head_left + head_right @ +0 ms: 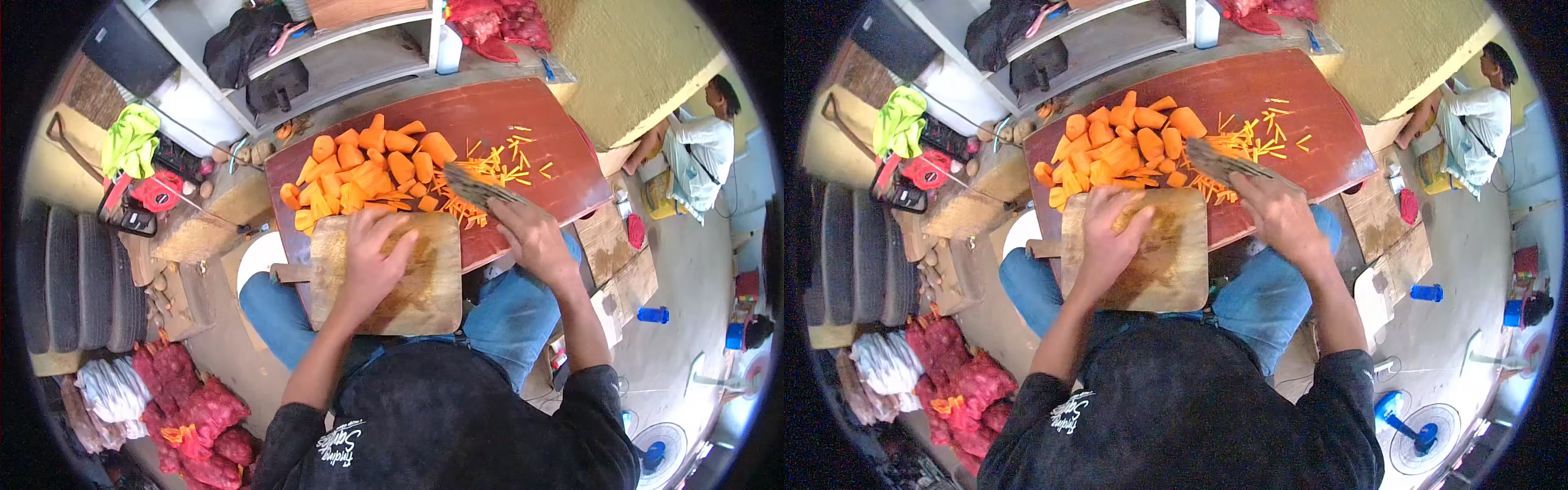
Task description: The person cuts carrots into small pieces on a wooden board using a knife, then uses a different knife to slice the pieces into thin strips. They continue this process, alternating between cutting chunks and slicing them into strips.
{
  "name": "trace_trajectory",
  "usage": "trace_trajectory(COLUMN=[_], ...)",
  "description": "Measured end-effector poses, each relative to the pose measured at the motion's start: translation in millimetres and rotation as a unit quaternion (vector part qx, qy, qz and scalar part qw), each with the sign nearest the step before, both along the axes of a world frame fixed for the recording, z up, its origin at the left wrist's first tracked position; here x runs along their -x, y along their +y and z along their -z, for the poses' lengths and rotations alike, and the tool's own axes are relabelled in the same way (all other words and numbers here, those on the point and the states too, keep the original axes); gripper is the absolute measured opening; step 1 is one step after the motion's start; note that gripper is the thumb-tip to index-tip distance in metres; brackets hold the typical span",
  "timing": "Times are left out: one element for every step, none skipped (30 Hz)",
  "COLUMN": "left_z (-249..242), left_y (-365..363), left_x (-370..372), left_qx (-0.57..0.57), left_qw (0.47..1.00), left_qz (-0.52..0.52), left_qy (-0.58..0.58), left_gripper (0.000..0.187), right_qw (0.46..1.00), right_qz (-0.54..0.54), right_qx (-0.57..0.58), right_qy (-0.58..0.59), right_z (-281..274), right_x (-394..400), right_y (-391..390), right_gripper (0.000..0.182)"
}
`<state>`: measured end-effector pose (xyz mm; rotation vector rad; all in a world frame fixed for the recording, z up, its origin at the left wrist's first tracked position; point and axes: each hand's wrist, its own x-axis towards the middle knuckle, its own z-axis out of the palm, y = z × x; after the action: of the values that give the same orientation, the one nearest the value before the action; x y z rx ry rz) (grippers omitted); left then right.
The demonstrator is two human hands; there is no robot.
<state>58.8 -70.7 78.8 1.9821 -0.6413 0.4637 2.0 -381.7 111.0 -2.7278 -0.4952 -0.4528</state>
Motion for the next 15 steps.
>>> trace_trajectory(left_z=[-10,-17,-20,-19,-15,-11,-3,7,20,30,40,42,45,48,45], left_y=[-19,-40,-60,-80,-100,-117,-130,-143,-153,-160,-165,-168,-170,-171,-171], left_x=[-16,-29,-41,-51,-60,-69,-80,-90,-100,-109,-116,-121,-123,-125,-120], left_qx=[-0.011,-0.05,-0.088,-0.132,-0.176,-0.218,-0.237,-0.255,-0.274,-0.299,-0.295,-0.291,-0.287,-0.293,-0.288], left_qw=[0.999,0.996,0.99,0.984,0.974,0.963,0.958,0.954,0.949,0.943,0.944,0.945,0.946,0.943,0.941], left_qz=[0.037,0.07,0.102,0.118,0.134,0.15,0.152,0.154,0.155,0.14,0.144,0.146,0.148,0.158,0.178], left_qy=[-0.032,-0.031,-0.029,-0.037,-0.047,-0.057,-0.046,-0.034,-0.022,-0.045,-0.042,-0.039,-0.037,-0.003,-0.002], left_gripper=[0.028,0.033,0.039,0.043,0.047,0.051,0.051,0.052,0.053,0.055,0.056,0.056,0.057,0.062,0.064], right_qw=[1.0,1.0,0.999,0.998,0.998,0.999,0.998,0.999,0.998,0.998,0.997,0.997,0.997,0.996,0.996], right_qz=[-0.002,-0.004,-0.005,-0.007,-0.005,-0.002,0.001,0.014,0.027,0.039,0.05,0.053,0.055,0.057,0.058], right_qx=[0.013,0.024,0.036,0.052,0.053,0.054,0.056,0.048,0.052,0.057,0.062,0.062,0.062,0.062,0.064], right_qy=[-0.003,-0.005,-0.006,-0.033,-0.018,-0.003,0.01,0.004,0.008,0.012,0.018,0.014,0.01,0.005,0.013], right_z=[-4,-6,-5,-1,-1,-5,-6,-3,-1,1,3,8,15,19,19], right_x=[4,9,14,18,23,29,35,41,46,51,55,59,61,62,64], right_y=[3,6,8,8,8,8,9,8,7,6,4,3,0,-1,-2], right_gripper=[0.046,0.046,0.047,0.05,0.05,0.051,0.052,0.051,0.05,0.05,0.05,0.049,0.049,0.048,0.048])
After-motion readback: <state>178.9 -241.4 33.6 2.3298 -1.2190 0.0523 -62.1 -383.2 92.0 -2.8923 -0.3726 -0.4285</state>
